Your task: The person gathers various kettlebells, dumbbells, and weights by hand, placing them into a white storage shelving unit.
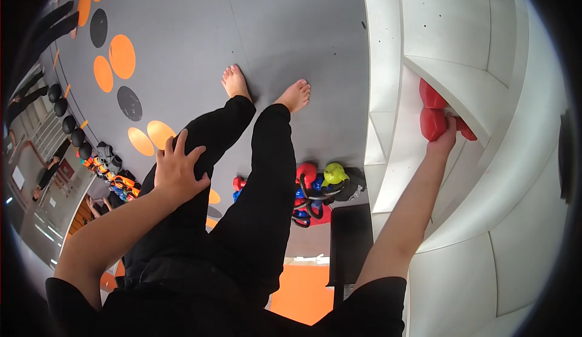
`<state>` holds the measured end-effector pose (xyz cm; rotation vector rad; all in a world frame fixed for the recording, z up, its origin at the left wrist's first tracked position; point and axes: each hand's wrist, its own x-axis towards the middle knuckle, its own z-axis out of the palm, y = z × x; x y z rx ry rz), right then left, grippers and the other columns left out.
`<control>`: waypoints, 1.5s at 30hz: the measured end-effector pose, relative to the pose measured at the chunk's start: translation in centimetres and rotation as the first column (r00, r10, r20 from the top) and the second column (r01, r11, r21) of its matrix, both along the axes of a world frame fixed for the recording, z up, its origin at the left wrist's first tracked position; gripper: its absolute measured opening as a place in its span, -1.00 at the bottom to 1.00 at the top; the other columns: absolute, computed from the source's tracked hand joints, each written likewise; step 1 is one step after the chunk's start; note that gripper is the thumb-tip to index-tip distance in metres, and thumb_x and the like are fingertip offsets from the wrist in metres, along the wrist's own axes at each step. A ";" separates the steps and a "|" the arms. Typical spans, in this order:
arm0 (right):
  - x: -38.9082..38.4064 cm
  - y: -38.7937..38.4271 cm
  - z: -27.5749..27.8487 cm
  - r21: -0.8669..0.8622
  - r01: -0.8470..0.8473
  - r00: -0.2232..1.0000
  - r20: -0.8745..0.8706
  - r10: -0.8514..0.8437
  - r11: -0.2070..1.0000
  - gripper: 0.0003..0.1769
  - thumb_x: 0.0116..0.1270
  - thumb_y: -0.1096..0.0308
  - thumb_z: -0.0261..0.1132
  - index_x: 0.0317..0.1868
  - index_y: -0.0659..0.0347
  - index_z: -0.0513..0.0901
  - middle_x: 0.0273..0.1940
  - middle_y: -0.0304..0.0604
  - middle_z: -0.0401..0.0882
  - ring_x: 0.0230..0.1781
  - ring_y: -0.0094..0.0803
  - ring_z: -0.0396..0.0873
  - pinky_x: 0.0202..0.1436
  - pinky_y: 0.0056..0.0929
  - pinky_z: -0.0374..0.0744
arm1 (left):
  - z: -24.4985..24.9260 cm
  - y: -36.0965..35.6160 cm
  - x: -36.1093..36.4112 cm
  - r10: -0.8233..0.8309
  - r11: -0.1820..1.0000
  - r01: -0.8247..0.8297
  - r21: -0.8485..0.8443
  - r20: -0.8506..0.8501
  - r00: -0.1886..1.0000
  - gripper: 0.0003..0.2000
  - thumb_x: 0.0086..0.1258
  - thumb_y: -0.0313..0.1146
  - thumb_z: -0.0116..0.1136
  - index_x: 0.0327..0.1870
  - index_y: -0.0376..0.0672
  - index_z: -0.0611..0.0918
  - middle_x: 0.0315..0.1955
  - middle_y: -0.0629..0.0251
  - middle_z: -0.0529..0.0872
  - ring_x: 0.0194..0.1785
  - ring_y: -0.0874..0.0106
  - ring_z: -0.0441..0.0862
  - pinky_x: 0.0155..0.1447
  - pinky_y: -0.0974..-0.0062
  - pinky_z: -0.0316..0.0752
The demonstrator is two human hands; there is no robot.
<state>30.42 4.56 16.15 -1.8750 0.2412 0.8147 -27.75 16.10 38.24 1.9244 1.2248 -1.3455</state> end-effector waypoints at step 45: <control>-77.6 -44.0 33.7 -0.446 -0.084 0.995 -0.078 0.055 0.891 -0.58 0.41 -0.01 0.17 -0.20 0.20 0.72 -0.17 0.08 0.74 -0.18 0.03 0.70 -0.09 -0.06 0.60 | 17.3 17.9 -13.8 0.114 0.993 -0.066 -0.093 0.745 0.657 -0.66 0.48 -0.17 0.08 0.04 -0.27 0.64 -0.23 0.11 0.74 -0.17 0.29 0.71 -0.08 0.27 0.63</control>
